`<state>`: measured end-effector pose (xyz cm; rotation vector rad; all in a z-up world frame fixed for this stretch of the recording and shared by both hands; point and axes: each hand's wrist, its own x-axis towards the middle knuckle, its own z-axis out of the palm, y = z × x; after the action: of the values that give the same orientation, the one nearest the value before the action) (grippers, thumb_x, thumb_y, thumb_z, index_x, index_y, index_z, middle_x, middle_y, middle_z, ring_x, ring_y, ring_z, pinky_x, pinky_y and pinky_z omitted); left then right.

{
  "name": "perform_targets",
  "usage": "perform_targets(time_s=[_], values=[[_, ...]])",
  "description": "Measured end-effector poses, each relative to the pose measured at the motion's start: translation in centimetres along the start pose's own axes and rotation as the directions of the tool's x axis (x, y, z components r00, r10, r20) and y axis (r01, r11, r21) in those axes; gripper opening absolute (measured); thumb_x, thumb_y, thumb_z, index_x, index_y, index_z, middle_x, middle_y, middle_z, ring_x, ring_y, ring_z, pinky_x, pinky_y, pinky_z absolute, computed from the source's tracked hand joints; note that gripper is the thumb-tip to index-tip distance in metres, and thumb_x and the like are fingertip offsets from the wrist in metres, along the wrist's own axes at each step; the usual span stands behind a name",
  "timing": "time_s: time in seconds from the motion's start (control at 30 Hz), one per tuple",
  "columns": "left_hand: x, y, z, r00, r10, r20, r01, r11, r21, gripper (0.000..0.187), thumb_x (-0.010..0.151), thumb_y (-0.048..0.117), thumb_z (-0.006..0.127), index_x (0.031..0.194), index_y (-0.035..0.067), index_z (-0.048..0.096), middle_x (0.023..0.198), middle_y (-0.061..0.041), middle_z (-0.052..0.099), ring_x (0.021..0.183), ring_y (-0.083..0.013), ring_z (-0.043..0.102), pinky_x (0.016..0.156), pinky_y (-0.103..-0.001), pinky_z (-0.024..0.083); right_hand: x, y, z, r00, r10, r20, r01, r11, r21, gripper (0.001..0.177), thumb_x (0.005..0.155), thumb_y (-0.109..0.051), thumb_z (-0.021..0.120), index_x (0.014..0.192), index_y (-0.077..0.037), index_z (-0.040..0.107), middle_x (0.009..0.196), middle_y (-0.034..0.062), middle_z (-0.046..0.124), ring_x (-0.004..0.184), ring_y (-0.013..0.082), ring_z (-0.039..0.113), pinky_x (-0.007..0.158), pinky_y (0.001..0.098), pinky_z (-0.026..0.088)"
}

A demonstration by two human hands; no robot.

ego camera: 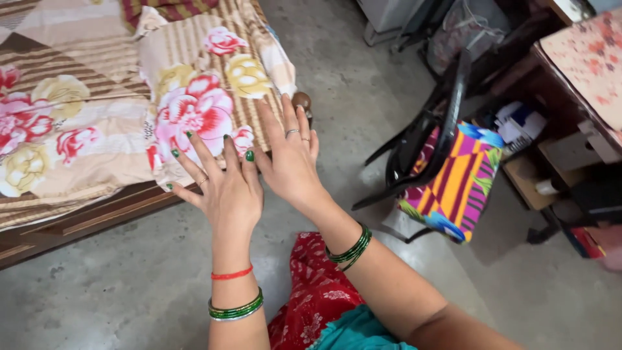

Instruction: The person unfolds and folds a blanket on a bed by hand.

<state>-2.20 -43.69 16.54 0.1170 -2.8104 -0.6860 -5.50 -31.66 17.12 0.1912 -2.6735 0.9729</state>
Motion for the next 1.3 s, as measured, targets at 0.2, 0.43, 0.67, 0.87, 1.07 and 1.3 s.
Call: perform_targets(time_s=[0.2,0.43,0.67,0.87,1.07,1.3], values=[[3.8,-4.2,-1.9,0.997,-0.076,-0.033,0.077,0.997,0.022,0.059,0.105,0.040,0.041,0.154,0.009,0.046,0.169,-0.024,0.004,0.152,-0.0521,-0.005,0.106,-0.084,-0.001,4.3,-3.1,4.1,0.991,-0.129,-0.015,0.130,0.990,0.049,0.087,0.086,-0.027,0.076,0.160,-0.021,0.030,0.168,0.0224,0.019,0.153,0.0495,0.019,0.118,0.0662,0.017],[9.9,-8.2,-4.2,0.989,-0.088,-0.121,0.096,0.994,0.060,0.058,0.106,0.041,0.039,0.156,0.012,0.045,0.170,-0.026,0.004,0.152,-0.0562,-0.003,0.106,-0.084,-0.005,10.6,-6.8,8.6,0.986,-0.166,0.008,0.163,0.975,0.151,0.087,0.086,-0.026,0.076,0.160,-0.023,0.031,0.168,0.0232,0.022,0.153,0.0494,0.021,0.117,0.0660,0.017],[13.4,-12.3,-6.2,0.967,-0.199,-0.159,0.212,0.975,0.069,0.063,0.103,0.043,0.043,0.158,0.013,0.042,0.168,-0.026,0.005,0.150,-0.0576,0.000,0.106,-0.083,-0.006,14.3,-10.6,12.5,0.977,-0.205,0.064,0.185,0.954,0.235,0.086,0.088,-0.028,0.077,0.160,-0.022,0.030,0.170,0.0217,0.019,0.153,0.0500,0.020,0.114,0.0686,0.020],[15.0,-16.2,-7.5,0.951,-0.242,-0.192,0.256,0.965,0.052,0.058,0.105,0.039,0.042,0.156,0.013,0.044,0.170,-0.027,0.006,0.152,-0.0579,-0.001,0.105,-0.084,-0.006,16.5,-14.0,16.2,0.961,-0.247,0.127,0.216,0.952,0.219,0.088,0.086,-0.028,0.077,0.160,-0.021,0.029,0.170,0.0213,0.018,0.155,0.0489,0.018,0.114,0.0685,0.019],[17.6,-21.8,-9.3,0.956,-0.193,-0.223,0.205,0.978,0.032,0.056,0.105,0.037,0.044,0.156,0.013,0.045,0.170,-0.026,0.007,0.154,-0.0546,-0.001,0.107,-0.084,-0.002,18.4,-18.1,20.1,0.965,-0.236,0.115,0.210,0.956,0.204,0.088,0.088,-0.028,0.077,0.161,-0.021,0.029,0.170,0.0204,0.018,0.154,0.0485,0.016,0.115,0.0678,0.017],[19.3,-29.3,-11.9,0.956,-0.190,-0.222,0.206,0.977,0.051,0.062,0.100,0.038,0.046,0.157,0.013,0.041,0.168,-0.026,0.009,0.152,-0.0536,0.003,0.107,-0.083,0.002,18.8,-23.5,25.4,0.970,-0.221,0.102,0.207,0.969,0.133,0.088,0.086,-0.032,0.078,0.159,-0.020,0.030,0.169,0.0212,0.020,0.154,0.0479,0.016,0.116,0.0664,0.016]])
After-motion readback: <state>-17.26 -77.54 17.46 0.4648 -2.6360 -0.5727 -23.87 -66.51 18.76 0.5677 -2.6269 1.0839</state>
